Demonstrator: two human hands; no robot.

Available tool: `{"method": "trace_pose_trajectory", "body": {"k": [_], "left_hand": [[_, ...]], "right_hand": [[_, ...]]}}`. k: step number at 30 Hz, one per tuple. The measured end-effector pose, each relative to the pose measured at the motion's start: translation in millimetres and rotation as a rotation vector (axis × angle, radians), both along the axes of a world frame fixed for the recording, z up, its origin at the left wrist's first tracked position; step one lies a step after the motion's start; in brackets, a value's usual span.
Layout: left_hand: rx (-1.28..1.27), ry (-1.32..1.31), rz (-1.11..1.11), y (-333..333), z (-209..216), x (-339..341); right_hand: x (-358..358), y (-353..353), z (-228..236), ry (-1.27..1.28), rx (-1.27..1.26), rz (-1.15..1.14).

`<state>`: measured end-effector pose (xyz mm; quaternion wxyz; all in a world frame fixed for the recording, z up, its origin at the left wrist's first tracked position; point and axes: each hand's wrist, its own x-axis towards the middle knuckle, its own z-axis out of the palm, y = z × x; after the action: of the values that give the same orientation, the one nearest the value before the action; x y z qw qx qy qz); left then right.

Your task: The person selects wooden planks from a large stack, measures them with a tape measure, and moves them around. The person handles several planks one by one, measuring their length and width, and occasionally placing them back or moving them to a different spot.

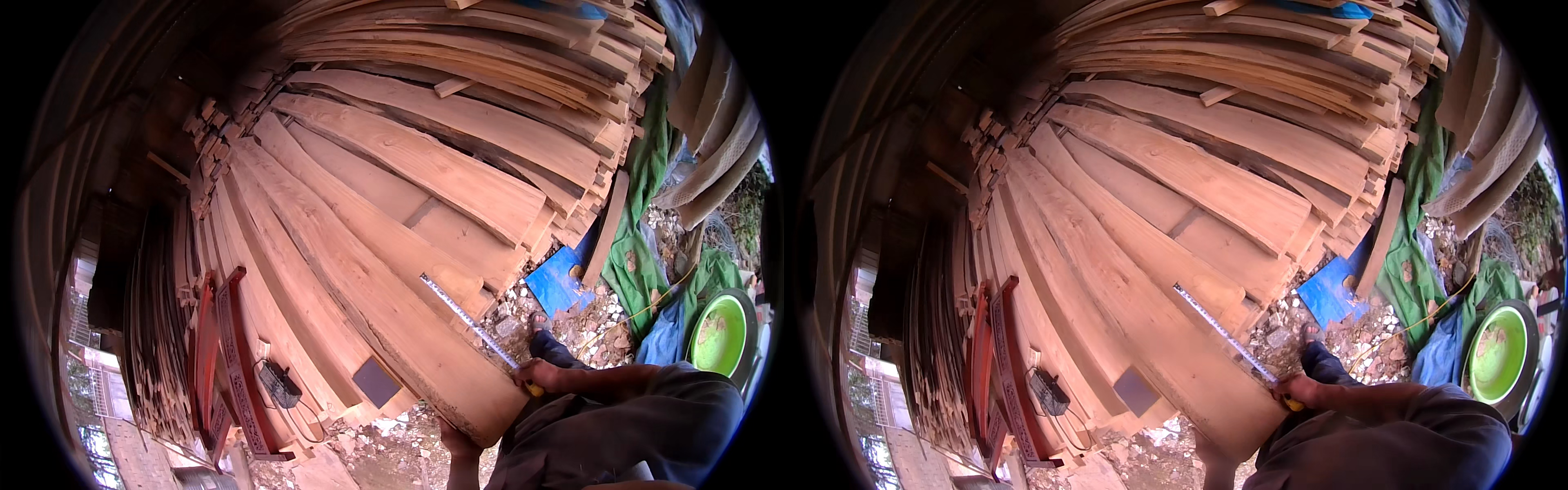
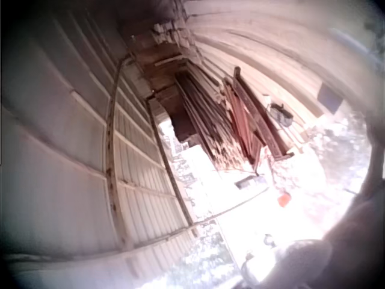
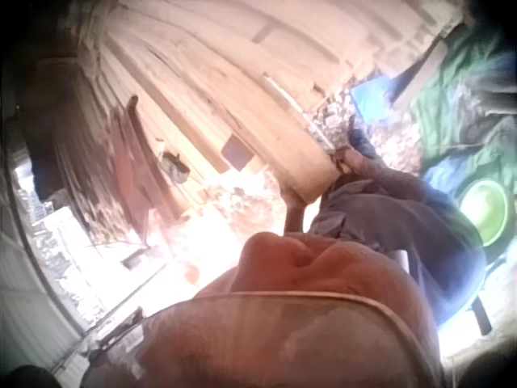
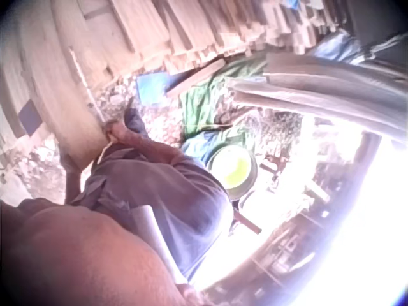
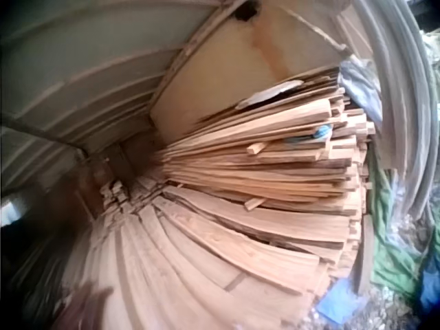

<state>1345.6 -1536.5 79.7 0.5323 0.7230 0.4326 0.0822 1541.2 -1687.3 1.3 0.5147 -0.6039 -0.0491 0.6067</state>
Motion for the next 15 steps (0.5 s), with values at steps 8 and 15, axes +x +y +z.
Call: {"method": "trace_pose_trajectory", "body": {"k": [8,15], "left_hand": [[-1.052,-0.478,0.370,-39,9,66],[-1.022,-0.735,0.164,-39,17,107]], "right_hand": [[18,-10,94,-0.245,-0.024,-0.146],[63,-64,145,0.249,0.339,-0.322]]}}
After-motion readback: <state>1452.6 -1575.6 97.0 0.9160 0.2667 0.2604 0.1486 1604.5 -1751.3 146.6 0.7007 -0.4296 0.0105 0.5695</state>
